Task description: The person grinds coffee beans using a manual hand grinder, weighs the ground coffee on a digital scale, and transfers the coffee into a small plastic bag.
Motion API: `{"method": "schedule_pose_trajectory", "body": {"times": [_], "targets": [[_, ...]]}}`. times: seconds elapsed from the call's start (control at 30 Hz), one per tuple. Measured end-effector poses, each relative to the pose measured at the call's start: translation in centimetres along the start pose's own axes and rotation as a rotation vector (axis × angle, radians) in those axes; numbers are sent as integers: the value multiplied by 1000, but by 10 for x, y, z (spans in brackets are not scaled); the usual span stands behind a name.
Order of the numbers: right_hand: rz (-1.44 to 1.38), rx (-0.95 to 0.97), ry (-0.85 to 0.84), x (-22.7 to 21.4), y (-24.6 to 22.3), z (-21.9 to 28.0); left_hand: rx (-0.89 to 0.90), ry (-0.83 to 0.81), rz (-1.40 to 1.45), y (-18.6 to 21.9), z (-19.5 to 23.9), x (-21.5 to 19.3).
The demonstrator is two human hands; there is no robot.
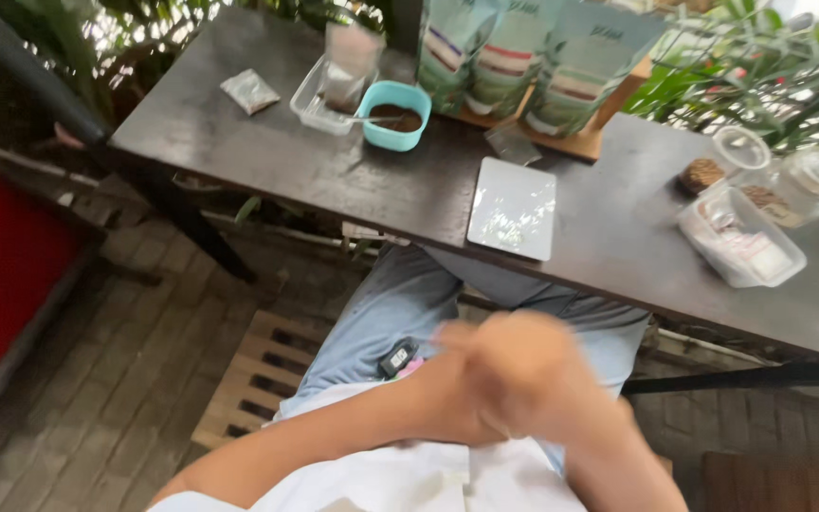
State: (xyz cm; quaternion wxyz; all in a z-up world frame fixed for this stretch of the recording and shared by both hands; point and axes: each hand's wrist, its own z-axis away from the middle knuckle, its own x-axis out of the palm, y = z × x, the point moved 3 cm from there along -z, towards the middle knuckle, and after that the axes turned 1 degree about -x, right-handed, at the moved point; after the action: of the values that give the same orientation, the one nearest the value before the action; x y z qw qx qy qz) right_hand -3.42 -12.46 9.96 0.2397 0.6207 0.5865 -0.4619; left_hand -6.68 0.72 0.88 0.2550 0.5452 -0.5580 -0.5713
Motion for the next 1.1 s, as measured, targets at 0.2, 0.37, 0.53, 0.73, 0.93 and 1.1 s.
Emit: {"method": "schedule_pose_trajectory", "body": {"times": [0.2, 0.37, 0.53, 0.73, 0.93, 1.1], "targets": [[415, 327, 314, -27, 49, 27, 296, 226, -81, 6, -1, -9], [317, 257, 342, -31, 39, 27, 452, 189, -37, -6, -5, 5], [221, 336, 323, -7, 78, 44, 376, 323, 100, -13, -19, -4], [164, 711, -760, 48, 65, 40, -342, 445, 240, -54, -51, -17], [274, 335, -100, -4, 116, 28, 150, -212, -50, -54, -46, 16], [364, 183, -29, -24, 86, 25, -208, 375, 155, -49, -100, -64]]}}
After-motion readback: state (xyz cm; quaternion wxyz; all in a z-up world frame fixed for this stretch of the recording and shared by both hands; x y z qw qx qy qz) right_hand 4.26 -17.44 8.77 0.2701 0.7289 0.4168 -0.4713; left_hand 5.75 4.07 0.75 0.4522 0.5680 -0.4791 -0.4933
